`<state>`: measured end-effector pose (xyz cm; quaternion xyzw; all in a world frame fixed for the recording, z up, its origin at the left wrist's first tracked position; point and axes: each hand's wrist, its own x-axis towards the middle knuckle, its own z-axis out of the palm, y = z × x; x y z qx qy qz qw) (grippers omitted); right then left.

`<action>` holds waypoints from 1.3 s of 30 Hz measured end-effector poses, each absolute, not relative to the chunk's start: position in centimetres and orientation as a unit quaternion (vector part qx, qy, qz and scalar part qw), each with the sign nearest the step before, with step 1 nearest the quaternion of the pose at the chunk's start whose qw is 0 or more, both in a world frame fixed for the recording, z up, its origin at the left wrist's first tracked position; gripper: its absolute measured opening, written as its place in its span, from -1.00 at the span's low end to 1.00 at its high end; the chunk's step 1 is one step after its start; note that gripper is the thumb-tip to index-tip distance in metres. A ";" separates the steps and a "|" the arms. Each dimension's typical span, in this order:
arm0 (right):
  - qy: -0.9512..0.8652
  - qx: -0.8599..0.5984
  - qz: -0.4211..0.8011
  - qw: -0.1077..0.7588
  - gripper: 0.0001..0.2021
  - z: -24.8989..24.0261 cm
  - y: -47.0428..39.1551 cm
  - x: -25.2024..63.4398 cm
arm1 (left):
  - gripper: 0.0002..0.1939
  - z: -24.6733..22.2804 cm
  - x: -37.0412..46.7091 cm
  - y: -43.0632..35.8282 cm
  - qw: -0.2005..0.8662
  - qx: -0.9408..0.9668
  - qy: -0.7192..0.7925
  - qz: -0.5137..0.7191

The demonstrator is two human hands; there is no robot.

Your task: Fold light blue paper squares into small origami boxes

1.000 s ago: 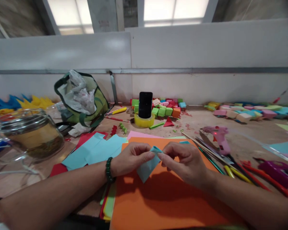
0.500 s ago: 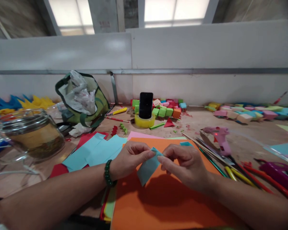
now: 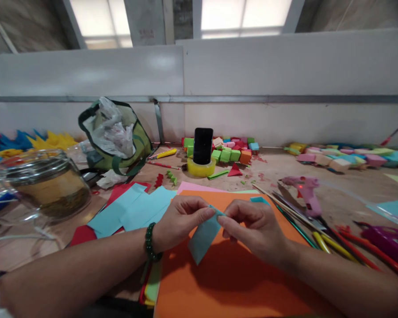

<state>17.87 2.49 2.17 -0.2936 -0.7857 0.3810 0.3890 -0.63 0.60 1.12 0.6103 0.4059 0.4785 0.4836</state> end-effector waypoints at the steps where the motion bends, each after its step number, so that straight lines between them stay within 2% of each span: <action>1: -0.783 -0.295 0.386 0.388 -0.74 2.2 2.5 17.9 | -0.60 1.1 -0.7 0.6 0.478 0.613 0.409 0.478; 17: -0.735 -0.307 0.472 0.378 -0.72 1.9 2.5 17.7 | -0.59 1.4 -0.6 0.6 0.477 0.598 0.415 0.492; 25: -0.681 -0.304 0.544 0.385 -0.70 2.0 3.0 17.5 | -0.59 1.0 -0.6 0.9 0.650 0.526 0.377 0.398; 30: -0.676 -0.299 0.571 0.357 -0.58 1.9 3.7 17.4 | -0.66 1.0 -0.7 0.9 0.674 0.496 0.385 0.389; 39: -0.675 -0.346 0.530 0.379 -0.66 1.9 4.5 17.6 | -0.67 0.7 -0.6 0.8 0.720 0.481 0.373 0.332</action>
